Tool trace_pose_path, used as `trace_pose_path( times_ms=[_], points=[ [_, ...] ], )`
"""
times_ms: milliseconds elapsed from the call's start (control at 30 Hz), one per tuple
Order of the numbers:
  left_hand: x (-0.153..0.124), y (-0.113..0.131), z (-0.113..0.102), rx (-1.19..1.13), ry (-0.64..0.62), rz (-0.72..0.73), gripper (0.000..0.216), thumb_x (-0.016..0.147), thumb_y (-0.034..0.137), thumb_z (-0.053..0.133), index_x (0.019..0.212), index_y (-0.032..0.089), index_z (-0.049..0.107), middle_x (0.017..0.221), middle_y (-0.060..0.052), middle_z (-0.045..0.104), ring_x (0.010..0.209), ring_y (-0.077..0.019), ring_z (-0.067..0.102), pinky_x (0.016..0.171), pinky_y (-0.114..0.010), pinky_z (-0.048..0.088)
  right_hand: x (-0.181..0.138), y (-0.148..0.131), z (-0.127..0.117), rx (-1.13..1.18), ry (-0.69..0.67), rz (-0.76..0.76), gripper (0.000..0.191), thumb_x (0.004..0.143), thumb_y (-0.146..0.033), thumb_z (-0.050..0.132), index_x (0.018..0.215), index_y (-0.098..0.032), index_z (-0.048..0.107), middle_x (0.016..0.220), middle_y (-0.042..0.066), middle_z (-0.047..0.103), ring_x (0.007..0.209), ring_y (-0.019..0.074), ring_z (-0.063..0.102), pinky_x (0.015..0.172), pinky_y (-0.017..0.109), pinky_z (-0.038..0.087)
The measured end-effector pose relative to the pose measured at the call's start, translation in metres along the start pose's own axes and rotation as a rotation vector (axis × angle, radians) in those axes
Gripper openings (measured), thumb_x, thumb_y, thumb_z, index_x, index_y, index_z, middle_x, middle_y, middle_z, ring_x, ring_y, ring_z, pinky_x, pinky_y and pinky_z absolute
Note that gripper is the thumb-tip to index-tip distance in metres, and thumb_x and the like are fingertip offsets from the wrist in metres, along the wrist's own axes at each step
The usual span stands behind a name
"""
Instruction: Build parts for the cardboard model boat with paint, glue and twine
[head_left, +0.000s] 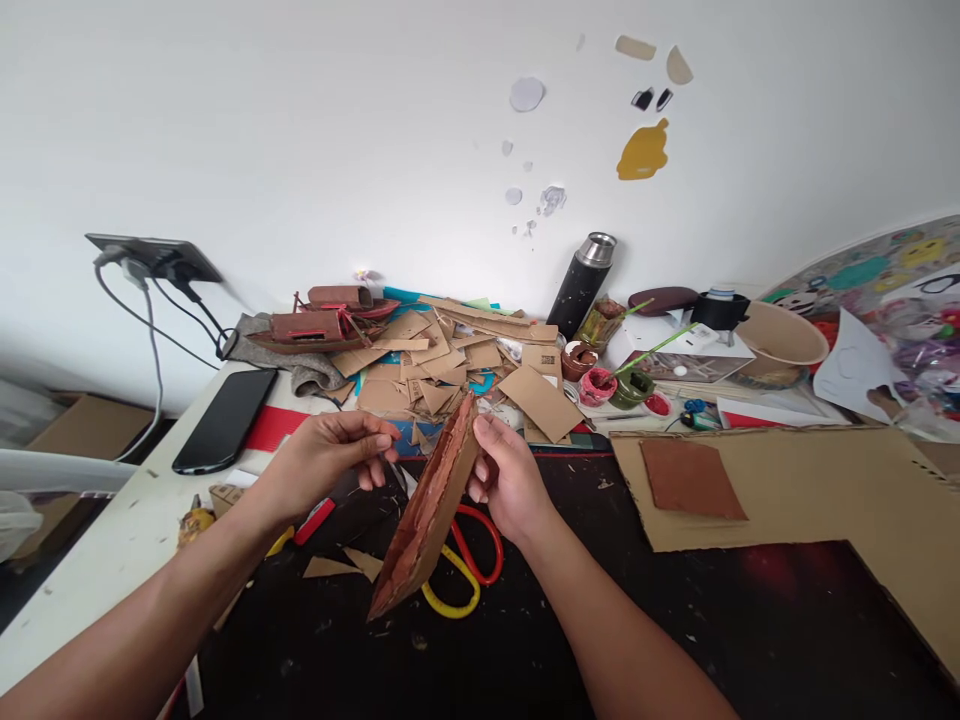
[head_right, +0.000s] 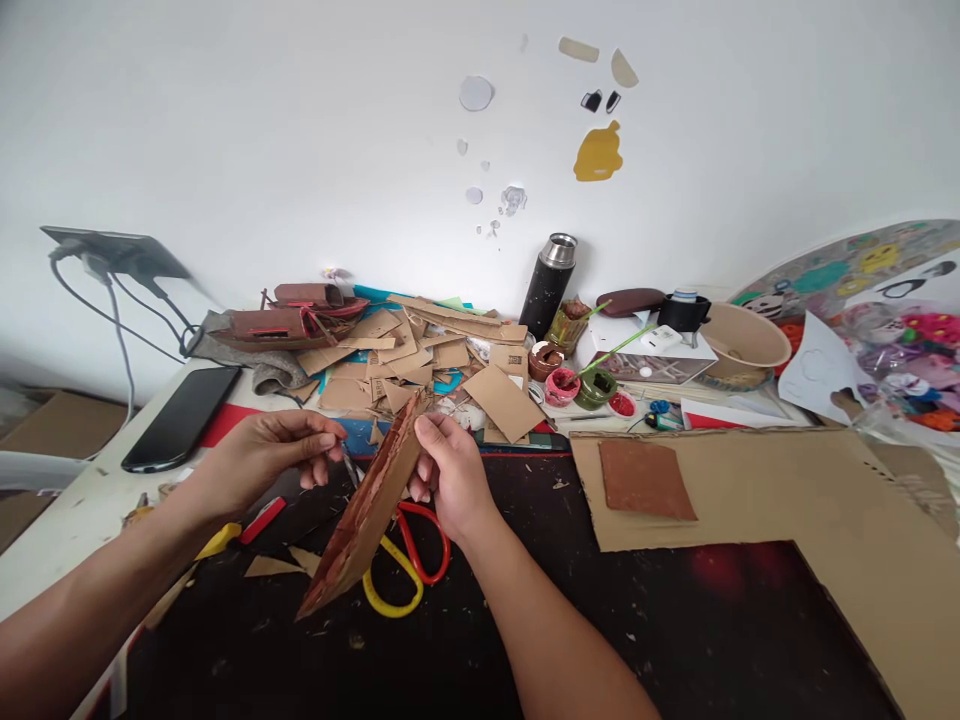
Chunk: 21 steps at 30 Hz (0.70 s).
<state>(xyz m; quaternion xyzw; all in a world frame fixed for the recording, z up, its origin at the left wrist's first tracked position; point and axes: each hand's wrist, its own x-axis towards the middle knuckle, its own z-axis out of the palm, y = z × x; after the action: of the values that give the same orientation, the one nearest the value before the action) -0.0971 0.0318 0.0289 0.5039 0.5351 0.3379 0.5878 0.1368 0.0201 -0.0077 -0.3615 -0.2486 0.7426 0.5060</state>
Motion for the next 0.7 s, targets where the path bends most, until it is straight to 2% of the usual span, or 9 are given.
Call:
trace_pose_path(
  times_ms=[200,333,500,700],
  points=[
    [0.002,-0.001,0.007,0.008,0.017,-0.002,0.049,0.078,0.064,0.086,0.076,0.018,0.069,0.067,-0.001,0.071,0.047,-0.0143,0.064,0.044,-0.025,0.051,0.004,-0.006,-0.003,0.023,0.037,-0.056,0.057,0.071,-0.064,0.094,0.085,-0.022,0.059,0.048,-0.012,0.046,0.035,0.0057,0.037,0.031,0.016,0.031],
    [0.004,-0.008,0.009,0.022,0.046,0.024,0.054,0.086,0.07,0.076,0.073,0.02,0.06,0.055,0.002,0.061,0.043,-0.0141,0.059,0.042,-0.024,0.047,0.006,-0.01,-0.005,0.04,0.058,-0.094,0.058,0.068,-0.065,0.095,0.082,-0.021,0.06,0.049,-0.011,0.046,0.037,0.0053,0.037,0.031,0.016,0.029],
    [0.006,-0.018,0.011,-0.005,0.075,0.103,0.052,0.098,0.067,0.063,0.073,0.023,0.05,0.053,0.008,0.043,0.039,-0.0111,0.046,0.039,-0.023,0.035,0.008,-0.014,-0.008,0.047,0.072,-0.124,0.058,0.068,-0.065,0.095,0.076,-0.021,0.058,0.05,-0.011,0.044,0.037,0.0056,0.038,0.032,0.017,0.028],
    [0.007,-0.017,0.026,0.124,0.159,0.11,0.064,0.099,0.075,0.049,0.059,0.026,0.037,0.054,0.006,0.032,0.045,-0.0115,0.031,0.044,-0.027,0.03,0.012,-0.018,-0.014,0.068,0.081,-0.172,0.056,0.069,-0.062,0.094,0.073,-0.021,0.057,0.051,-0.01,0.045,0.037,0.0056,0.038,0.034,0.018,0.029]
  ],
)
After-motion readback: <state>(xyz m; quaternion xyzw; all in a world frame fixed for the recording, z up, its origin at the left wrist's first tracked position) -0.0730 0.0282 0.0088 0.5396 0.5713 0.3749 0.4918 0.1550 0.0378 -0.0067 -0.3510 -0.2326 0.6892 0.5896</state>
